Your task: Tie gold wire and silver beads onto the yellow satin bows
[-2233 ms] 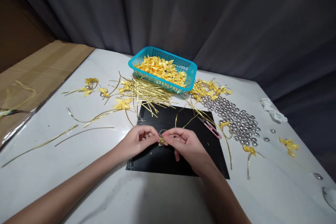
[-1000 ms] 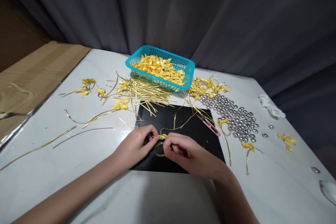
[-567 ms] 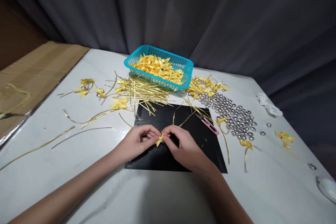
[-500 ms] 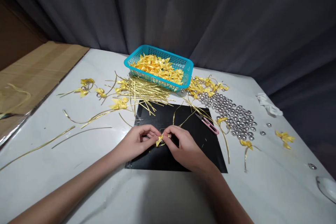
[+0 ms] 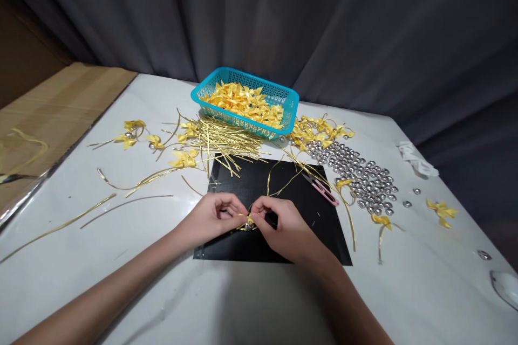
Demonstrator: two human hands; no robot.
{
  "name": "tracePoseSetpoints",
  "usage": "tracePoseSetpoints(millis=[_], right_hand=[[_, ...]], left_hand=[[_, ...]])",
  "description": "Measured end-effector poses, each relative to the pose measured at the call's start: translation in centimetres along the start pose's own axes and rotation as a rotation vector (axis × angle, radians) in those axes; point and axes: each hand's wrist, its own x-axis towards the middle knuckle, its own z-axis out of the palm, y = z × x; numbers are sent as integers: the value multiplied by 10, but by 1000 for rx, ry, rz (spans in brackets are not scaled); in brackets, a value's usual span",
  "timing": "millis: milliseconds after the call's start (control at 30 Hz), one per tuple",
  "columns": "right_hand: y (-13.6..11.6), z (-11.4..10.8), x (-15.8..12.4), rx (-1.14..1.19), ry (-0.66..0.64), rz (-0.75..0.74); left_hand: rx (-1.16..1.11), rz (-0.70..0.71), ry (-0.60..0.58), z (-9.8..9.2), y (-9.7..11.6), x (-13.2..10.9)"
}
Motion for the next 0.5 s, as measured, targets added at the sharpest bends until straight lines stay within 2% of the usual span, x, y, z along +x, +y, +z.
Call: tracePoseSetpoints(millis=[367, 500], right_hand=[[-2, -4, -1, -35, 40, -72], [-2, -3, -1, -100, 30, -42]], left_hand=[[-173, -91, 37, -1, 4, 0], [-174, -90, 54, 0, 4, 0]])
